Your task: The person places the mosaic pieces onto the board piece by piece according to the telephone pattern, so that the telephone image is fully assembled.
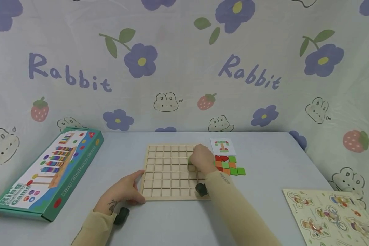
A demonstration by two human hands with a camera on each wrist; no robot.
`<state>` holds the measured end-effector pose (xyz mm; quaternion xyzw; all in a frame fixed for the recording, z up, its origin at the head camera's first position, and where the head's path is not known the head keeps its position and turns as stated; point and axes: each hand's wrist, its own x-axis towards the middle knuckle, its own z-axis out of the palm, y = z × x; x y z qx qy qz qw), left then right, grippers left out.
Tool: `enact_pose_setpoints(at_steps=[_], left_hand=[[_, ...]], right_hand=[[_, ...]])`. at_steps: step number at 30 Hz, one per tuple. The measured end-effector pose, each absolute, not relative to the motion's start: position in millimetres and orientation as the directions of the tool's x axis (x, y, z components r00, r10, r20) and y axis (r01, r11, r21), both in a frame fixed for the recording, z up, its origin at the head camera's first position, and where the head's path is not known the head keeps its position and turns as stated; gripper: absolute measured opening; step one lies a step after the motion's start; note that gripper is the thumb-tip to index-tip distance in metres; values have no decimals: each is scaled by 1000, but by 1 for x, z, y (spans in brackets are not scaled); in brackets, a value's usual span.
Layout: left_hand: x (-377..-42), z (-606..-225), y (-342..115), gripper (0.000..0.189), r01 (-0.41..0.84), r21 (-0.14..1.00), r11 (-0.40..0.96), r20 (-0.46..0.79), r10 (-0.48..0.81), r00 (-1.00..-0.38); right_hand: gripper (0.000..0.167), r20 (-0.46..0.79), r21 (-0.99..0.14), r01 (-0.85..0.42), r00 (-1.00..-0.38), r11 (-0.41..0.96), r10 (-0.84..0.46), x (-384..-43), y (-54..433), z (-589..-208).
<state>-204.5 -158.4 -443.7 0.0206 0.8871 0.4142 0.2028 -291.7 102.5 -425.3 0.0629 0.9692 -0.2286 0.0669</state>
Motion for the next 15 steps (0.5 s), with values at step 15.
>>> enact_pose_setpoints(at_steps=[15], left_hand=[[-205, -446, -159, 101, -141, 736, 662, -351, 196, -916]], right_hand=[[34, -70, -732, 10, -996, 681, -61, -260, 161, -411]])
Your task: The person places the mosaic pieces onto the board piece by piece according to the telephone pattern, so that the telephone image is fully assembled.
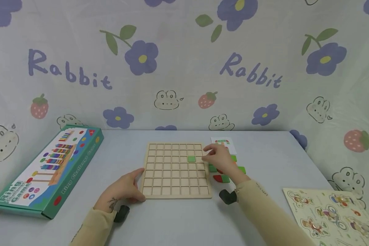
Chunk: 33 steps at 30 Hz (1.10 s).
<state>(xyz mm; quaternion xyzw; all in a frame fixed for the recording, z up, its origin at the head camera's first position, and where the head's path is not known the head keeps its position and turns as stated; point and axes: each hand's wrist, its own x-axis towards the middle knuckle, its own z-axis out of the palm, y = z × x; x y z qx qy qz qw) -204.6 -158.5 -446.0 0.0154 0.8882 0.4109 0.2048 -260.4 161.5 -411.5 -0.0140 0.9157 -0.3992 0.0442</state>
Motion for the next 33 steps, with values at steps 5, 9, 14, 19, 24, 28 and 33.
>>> enact_pose_setpoints(at_steps=[5, 9, 14, 19, 24, 28, 33], left_hand=[[-204, -445, -158, 100, -128, 735, 666, -342, 199, -918], [-204, -444, -157, 100, -132, 736, 664, -340, 195, -920], [-204, -444, -157, 100, -135, 741, 658, -340, 195, -920], [-203, -445, -158, 100, -130, 744, 655, -336, 199, -920], [-203, -445, -158, 100, -131, 745, 654, -337, 200, -920], [-203, -444, -157, 100, -136, 738, 661, -345, 196, -918], [-203, -444, -157, 101, -135, 736, 663, -346, 197, -917]], right_hand=[[27, -124, -660, 22, -989, 751, -81, -247, 178, -413], [20, -187, -540, 33, -979, 841, -81, -240, 185, -419], [16, -223, -409, 8, -970, 913, -92, -236, 189, -427], [14, -223, -356, -20, -969, 934, -106, -234, 189, -429], [12, -245, -321, -24, -964, 947, -108, -234, 187, -429], [10, -257, -305, -22, -961, 952, -105, -235, 186, -430], [9, -268, -295, -28, -957, 955, -111, -235, 186, -429]])
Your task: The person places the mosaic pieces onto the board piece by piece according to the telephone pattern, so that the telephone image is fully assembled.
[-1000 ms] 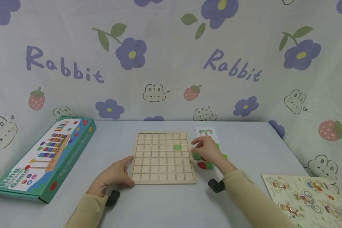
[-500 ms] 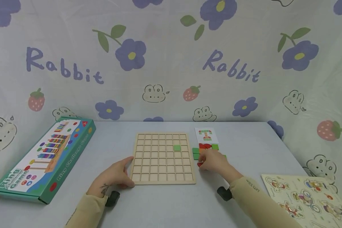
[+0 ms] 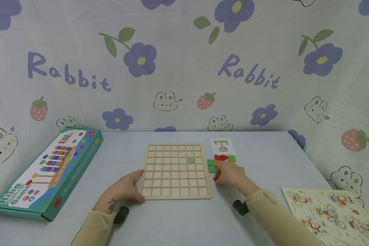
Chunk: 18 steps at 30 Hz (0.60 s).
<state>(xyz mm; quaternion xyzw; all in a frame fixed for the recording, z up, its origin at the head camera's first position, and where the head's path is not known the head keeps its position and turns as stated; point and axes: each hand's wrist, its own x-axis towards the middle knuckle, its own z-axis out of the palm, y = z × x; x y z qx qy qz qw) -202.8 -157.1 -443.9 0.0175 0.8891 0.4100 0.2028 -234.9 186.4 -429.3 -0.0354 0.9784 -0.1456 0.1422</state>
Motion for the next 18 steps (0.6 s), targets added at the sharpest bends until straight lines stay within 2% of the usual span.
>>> enact_pose_setpoints(at_steps=[4, 7, 11, 13, 18], left_hand=[[-203, -445, -158, 101, -136, 743, 655, -342, 197, -919], [-203, -445, -158, 101, -136, 744, 654, -342, 197, -919], [-203, -445, -158, 100, -136, 740, 659, -344, 196, -918], [-204, -445, -158, 101, -136, 740, 658, -344, 197, -918], [-203, -445, -158, 101, -136, 744, 655, -343, 200, -918]], right_hand=[[7, -273, -312, -28, -955, 950, -118, -235, 185, -427], [8, -248, -437, -4, -961, 899, -125, -238, 184, -422], [9, -223, -737, 88, -968, 670, -118, -245, 184, -413], [13, -249, -839, 168, -964, 517, -90, -248, 182, -409], [29, -315, -922, 305, -949, 240, -5, -254, 176, -407]])
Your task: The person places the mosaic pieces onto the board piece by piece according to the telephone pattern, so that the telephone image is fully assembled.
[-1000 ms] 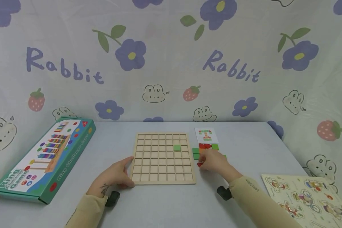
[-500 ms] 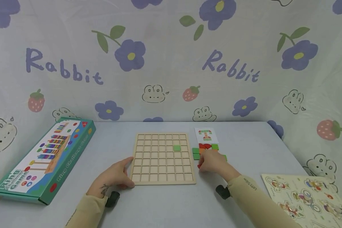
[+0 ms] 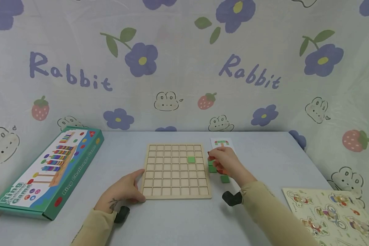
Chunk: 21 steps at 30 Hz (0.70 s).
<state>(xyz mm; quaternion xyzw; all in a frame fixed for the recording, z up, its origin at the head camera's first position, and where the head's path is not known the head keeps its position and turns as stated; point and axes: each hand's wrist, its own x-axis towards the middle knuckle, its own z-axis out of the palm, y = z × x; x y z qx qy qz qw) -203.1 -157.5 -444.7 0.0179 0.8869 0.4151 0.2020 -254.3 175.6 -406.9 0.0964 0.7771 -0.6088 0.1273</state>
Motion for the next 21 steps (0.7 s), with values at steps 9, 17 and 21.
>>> enact_pose_setpoints(at_steps=[9, 17, 21], left_hand=[[-203, -446, -158, 100, -136, 740, 659, -345, 198, -918], [-203, -446, -158, 101, -134, 737, 663, -344, 197, -918], [-203, -446, -157, 100, -133, 735, 665, -342, 195, -919]], right_hand=[[34, -311, -914, 319, -948, 250, 69, -265, 159, -412], [26, -210, -876, 224, -974, 427, 79, -287, 144, -410], [20, -132, -849, 124, -991, 514, 20, -298, 139, -412]])
